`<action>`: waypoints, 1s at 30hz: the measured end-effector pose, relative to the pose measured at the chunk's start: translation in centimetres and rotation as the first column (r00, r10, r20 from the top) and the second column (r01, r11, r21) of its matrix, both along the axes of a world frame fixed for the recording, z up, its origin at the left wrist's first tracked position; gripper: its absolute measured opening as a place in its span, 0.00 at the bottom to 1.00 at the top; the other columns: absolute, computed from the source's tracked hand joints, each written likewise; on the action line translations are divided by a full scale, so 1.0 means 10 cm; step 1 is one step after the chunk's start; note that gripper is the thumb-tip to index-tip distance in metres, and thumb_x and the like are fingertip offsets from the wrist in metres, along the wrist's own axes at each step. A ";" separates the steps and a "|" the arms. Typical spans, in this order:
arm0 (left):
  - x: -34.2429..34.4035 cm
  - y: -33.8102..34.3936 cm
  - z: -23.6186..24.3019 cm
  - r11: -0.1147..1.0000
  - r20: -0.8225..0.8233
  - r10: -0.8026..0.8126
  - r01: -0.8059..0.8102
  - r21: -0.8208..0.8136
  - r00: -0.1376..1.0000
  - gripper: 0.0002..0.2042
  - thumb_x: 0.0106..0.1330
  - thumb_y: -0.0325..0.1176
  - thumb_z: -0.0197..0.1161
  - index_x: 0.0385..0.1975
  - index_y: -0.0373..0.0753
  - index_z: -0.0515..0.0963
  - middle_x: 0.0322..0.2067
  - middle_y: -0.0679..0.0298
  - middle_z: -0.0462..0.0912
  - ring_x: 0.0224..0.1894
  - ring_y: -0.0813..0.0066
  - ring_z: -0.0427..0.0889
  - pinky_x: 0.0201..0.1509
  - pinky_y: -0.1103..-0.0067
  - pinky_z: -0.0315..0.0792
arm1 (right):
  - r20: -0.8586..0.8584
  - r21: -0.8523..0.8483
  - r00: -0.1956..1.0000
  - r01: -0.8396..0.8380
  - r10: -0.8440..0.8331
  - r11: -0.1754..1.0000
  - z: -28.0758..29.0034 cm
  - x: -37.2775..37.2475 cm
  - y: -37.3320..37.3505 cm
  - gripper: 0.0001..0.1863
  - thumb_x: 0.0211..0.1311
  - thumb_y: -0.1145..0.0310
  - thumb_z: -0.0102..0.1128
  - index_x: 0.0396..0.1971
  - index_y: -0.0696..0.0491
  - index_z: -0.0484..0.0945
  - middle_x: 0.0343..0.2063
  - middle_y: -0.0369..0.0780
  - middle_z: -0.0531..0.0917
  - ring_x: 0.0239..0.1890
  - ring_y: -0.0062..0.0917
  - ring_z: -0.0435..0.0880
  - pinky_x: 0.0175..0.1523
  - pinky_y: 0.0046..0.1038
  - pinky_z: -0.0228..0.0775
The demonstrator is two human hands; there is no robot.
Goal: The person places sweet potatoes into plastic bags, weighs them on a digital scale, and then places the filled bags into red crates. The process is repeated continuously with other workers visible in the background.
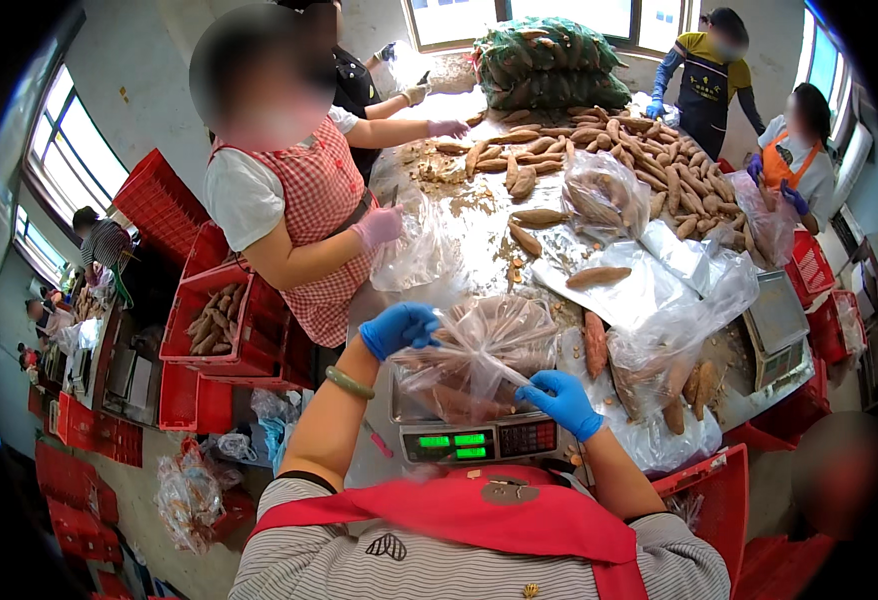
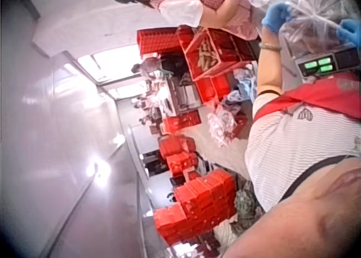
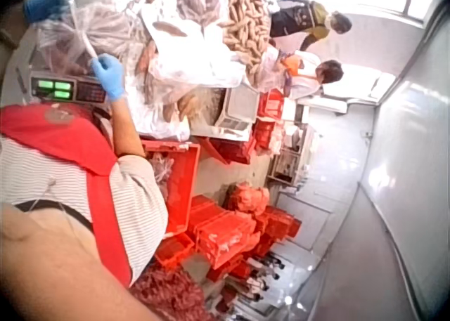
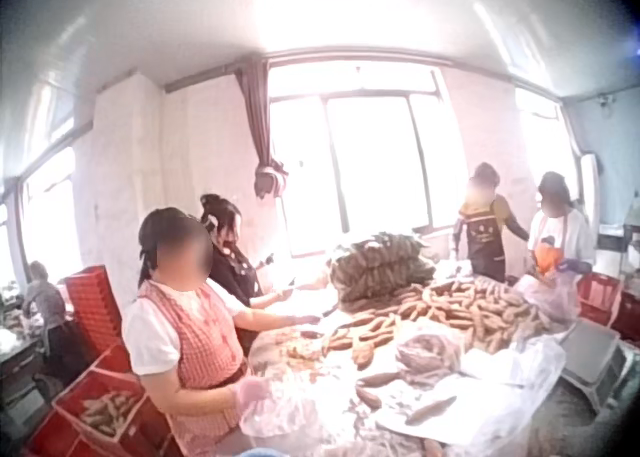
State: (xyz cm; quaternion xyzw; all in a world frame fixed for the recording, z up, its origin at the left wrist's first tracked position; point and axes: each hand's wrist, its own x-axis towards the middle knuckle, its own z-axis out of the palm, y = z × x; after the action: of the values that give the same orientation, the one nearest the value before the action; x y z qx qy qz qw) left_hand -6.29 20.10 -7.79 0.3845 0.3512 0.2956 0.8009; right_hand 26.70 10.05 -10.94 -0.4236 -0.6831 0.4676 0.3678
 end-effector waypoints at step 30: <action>0.71 -0.53 0.65 0.940 -0.401 -0.043 0.173 0.294 0.915 0.19 0.56 0.26 0.58 0.49 0.33 0.71 0.38 0.65 0.77 0.35 0.80 0.75 0.37 0.83 0.74 | -0.245 0.362 0.963 -0.014 0.109 0.932 0.50 -0.80 0.69 0.25 0.49 0.71 0.63 0.50 0.49 0.72 0.28 0.39 0.77 0.28 0.25 0.74 0.34 0.26 0.68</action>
State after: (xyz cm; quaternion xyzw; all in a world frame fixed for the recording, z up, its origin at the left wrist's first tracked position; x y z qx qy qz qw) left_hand 0.83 14.78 -1.32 0.5803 0.4275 0.2216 0.6568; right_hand 18.71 16.95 -5.95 -0.2627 -0.7152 0.3988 0.5104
